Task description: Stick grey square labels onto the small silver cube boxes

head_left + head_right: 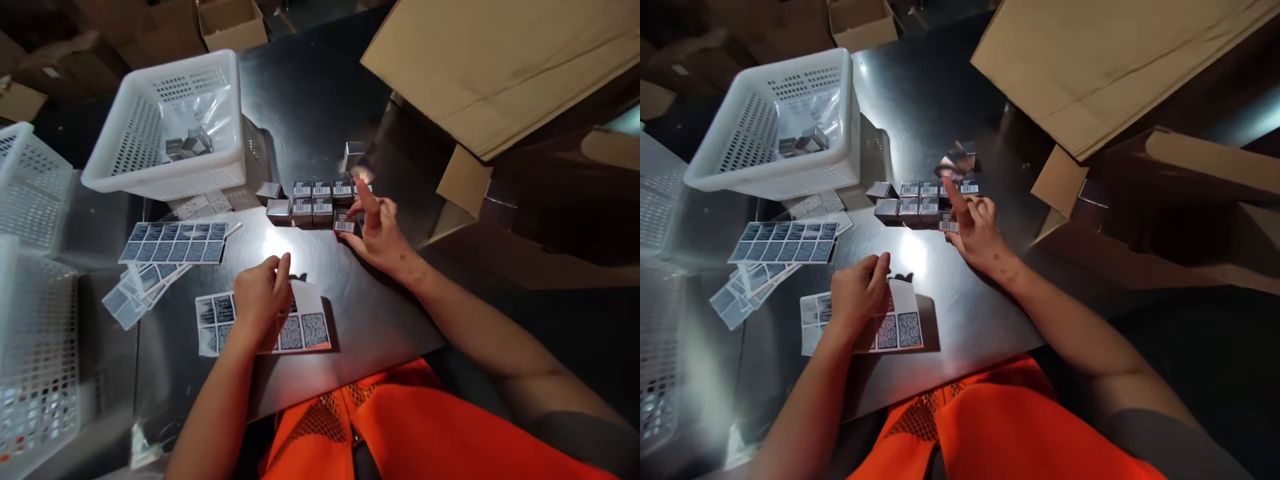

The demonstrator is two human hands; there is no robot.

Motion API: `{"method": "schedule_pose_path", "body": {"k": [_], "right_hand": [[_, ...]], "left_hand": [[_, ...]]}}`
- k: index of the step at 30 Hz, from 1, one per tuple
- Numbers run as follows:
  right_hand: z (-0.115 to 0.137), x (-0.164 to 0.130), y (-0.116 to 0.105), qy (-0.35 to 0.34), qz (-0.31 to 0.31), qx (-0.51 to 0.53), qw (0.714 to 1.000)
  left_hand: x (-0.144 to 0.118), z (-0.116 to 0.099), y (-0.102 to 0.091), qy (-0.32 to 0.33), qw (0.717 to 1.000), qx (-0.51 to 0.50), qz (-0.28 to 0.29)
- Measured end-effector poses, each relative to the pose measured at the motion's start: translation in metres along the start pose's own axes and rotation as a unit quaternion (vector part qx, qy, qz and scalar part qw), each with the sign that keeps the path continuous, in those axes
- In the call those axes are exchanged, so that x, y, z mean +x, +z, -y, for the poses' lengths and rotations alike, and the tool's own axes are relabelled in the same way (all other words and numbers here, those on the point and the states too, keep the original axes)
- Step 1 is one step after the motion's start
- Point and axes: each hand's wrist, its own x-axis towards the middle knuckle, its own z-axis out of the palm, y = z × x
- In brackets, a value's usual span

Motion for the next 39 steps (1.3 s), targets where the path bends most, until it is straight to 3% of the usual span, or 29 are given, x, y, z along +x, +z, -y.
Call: {"method": "schedule_pose_path", "body": {"k": [3, 6, 8, 11, 14, 17, 19, 21, 23, 25, 28, 39], "right_hand": [[0.002, -0.001, -0.001, -0.035, -0.030, 0.077, 0.996], [0.018, -0.005, -0.004, -0.120, -0.075, 0.139, 0.980], [0.036, -0.010, -0.009, -0.146, -0.056, 0.206, 0.966], [0.057, -0.015, -0.020, -0.142, 0.012, 0.295, 0.945], [0.060, -0.013, -0.035, -0.133, -0.019, 0.306, 0.942], [0.054, -0.007, -0.049, -0.077, -0.086, 0.339, 0.934], [0.052, -0.003, -0.053, -0.011, -0.088, 0.397, 0.914], [0.053, -0.002, -0.054, 0.078, -0.036, 0.450, 0.889], [0.055, -0.002, -0.051, 0.161, 0.057, 0.478, 0.862], [0.056, -0.004, -0.047, 0.207, 0.122, 0.496, 0.834], [0.057, -0.007, -0.042, 0.250, 0.138, 0.514, 0.809], [0.064, -0.003, -0.045, 0.335, 0.156, 0.525, 0.767]], "left_hand": [[-0.001, -0.004, 0.001, -0.004, 0.988, -0.146, 0.044], [-0.003, -0.009, 0.000, -0.035, 0.951, -0.294, 0.085], [-0.005, -0.012, -0.001, -0.034, 0.923, -0.366, 0.114], [-0.008, -0.014, -0.002, 0.003, 0.898, -0.414, 0.149], [-0.010, -0.011, -0.001, 0.032, 0.912, -0.393, 0.111], [-0.010, -0.010, 0.002, 0.056, 0.931, -0.353, 0.067], [-0.010, -0.010, 0.003, 0.062, 0.938, -0.336, 0.066], [-0.010, -0.013, 0.003, 0.064, 0.941, -0.325, 0.072], [-0.012, -0.016, 0.003, 0.065, 0.945, -0.312, 0.078], [-0.013, -0.017, 0.003, 0.073, 0.947, -0.302, 0.078], [-0.016, -0.018, 0.004, 0.089, 0.948, -0.298, 0.072], [-0.020, -0.018, 0.004, 0.136, 0.944, -0.297, 0.039]]}}
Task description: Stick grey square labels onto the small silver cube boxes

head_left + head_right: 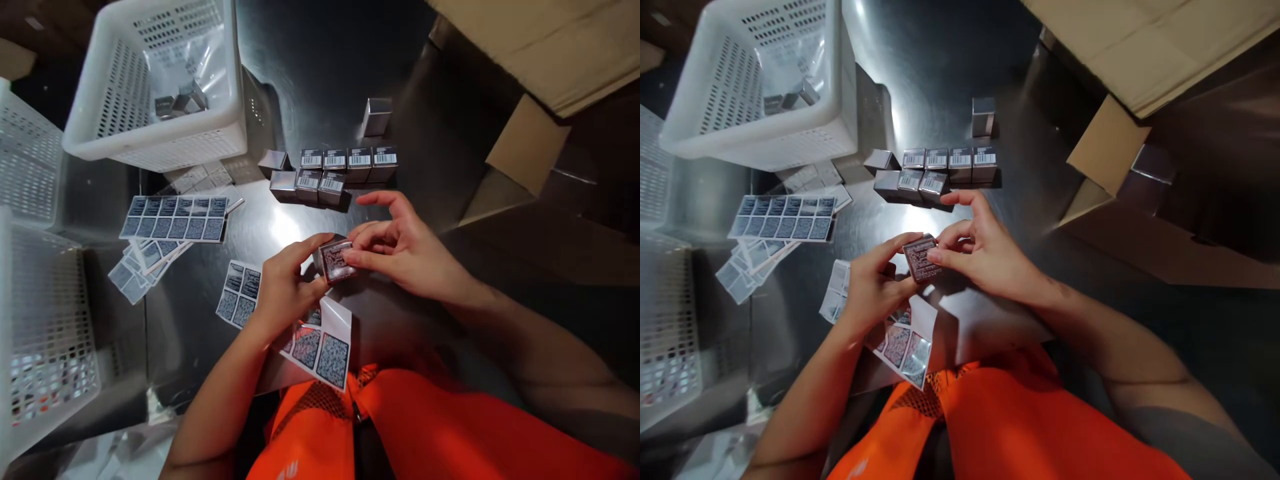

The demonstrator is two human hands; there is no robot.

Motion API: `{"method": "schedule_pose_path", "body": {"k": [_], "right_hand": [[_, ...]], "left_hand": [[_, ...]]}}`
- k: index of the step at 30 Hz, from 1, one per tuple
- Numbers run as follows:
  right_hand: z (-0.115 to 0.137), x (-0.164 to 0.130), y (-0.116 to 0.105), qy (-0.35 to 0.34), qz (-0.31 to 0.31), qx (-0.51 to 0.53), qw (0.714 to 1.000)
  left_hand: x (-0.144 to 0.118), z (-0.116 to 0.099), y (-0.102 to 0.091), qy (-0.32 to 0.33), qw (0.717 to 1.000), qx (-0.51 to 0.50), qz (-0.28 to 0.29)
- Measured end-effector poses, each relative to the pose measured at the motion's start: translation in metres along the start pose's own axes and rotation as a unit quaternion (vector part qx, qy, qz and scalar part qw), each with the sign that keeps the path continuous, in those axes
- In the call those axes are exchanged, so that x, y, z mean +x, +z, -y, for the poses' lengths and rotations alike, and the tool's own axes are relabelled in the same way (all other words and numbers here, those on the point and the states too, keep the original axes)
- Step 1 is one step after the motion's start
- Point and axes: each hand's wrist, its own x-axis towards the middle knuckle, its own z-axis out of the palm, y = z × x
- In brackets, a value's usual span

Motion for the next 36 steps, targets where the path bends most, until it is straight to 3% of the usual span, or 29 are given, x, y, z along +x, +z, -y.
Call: {"method": "schedule_pose_path", "body": {"k": [20, 24, 27, 30, 32, 36], "right_hand": [[-0.002, 0.001, 0.001, -0.009, -0.017, -0.044, 0.999], [-0.005, 0.000, 0.005, -0.025, -0.053, -0.089, 0.994], [-0.008, 0.000, 0.004, -0.066, -0.113, -0.171, 0.977], [-0.010, -0.001, 0.001, -0.140, -0.172, -0.246, 0.943], [-0.011, -0.005, 0.004, -0.177, -0.132, -0.244, 0.944], [-0.018, -0.012, 0.018, -0.178, 0.047, -0.243, 0.952]], "left_hand": [[0.000, 0.000, 0.002, 0.005, 1.000, 0.024, -0.010], [-0.001, 0.001, 0.004, 0.007, 1.000, 0.024, -0.007], [-0.002, 0.001, 0.004, -0.001, 0.999, 0.040, -0.013], [0.001, 0.003, -0.001, -0.032, 0.992, 0.084, -0.088], [0.004, 0.006, -0.006, -0.051, 0.976, 0.126, -0.168], [0.011, 0.016, -0.018, -0.051, 0.946, 0.181, -0.265]]}}
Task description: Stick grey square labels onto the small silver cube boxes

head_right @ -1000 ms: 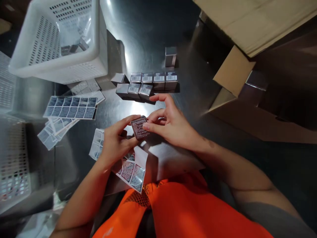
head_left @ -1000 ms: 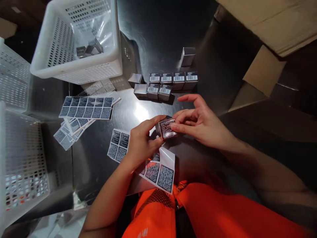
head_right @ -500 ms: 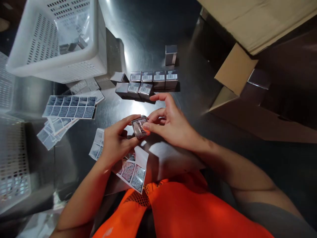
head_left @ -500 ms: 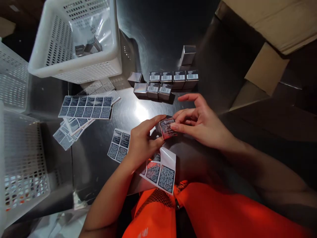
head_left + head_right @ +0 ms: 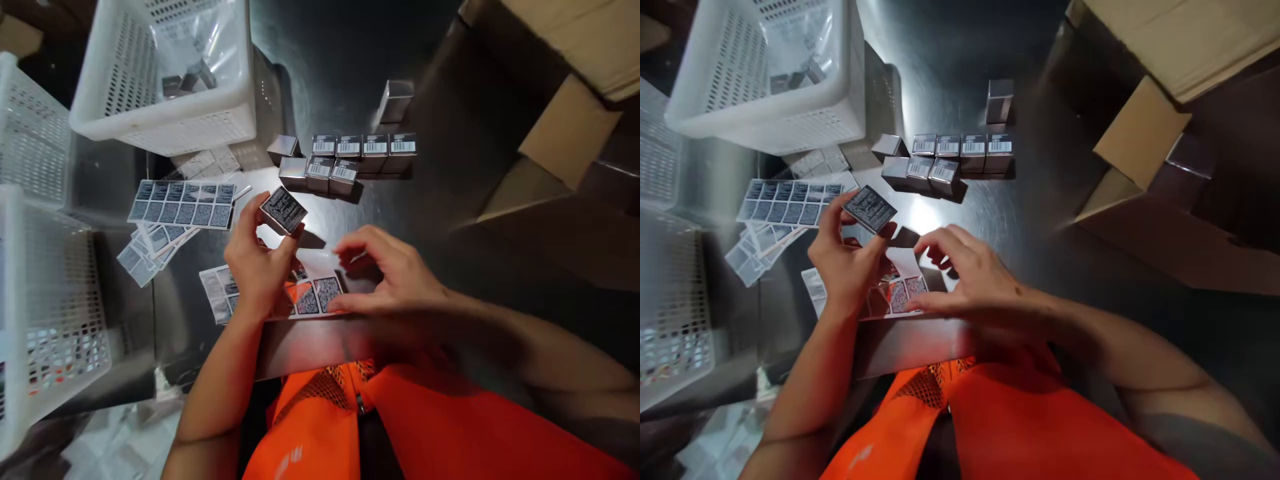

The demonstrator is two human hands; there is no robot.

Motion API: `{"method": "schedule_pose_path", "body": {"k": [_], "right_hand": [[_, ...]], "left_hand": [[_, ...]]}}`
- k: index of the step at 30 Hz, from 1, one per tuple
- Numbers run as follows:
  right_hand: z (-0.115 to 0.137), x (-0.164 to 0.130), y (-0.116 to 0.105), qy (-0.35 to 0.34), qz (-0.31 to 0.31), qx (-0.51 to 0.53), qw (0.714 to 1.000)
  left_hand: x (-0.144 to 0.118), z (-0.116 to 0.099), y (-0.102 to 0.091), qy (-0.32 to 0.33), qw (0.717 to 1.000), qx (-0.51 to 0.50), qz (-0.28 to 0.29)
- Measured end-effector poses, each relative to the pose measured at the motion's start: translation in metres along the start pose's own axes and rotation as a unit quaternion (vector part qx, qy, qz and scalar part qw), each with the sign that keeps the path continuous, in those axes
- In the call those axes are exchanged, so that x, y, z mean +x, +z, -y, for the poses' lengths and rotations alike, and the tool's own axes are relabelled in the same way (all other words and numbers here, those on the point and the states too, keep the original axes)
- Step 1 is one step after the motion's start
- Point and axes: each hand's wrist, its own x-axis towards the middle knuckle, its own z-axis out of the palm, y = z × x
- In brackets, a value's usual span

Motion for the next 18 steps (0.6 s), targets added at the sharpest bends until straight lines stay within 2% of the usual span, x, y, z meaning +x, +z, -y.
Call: {"method": "schedule_pose_path", "body": {"k": [2, 5, 10, 12, 15, 18], "right_hand": [[-0.0017, -0.0017, 0.0078, 0.000, 0.041, 0.005, 0.999], [-0.0058, -0.0020, 0.0128, -0.010, 0.029, 0.019, 0.999], [-0.0080, -0.0002, 0.0111, -0.106, 0.019, -0.018, 0.994], [-0.0080, -0.0003, 0.0116, -0.100, 0.027, -0.008, 0.995], [-0.0079, -0.0008, 0.0131, -0.052, 0.041, 0.027, 0.997], [-0.0071, 0.0000, 0.0120, -0.059, 0.047, 0.022, 0.997]], "left_hand": [[0.0033, 0.0037, -0.0010, 0.003, 1.000, 0.006, -0.008], [0.0056, 0.0067, -0.0022, -0.019, 1.000, -0.007, 0.011], [0.0071, 0.0094, -0.0034, -0.050, 0.997, -0.040, 0.038], [0.0070, 0.0096, -0.0033, -0.052, 0.997, -0.047, 0.042], [0.0070, 0.0084, -0.0028, -0.046, 0.996, -0.055, 0.043], [0.0081, 0.0067, -0.0028, -0.044, 0.997, -0.054, 0.034]]}}
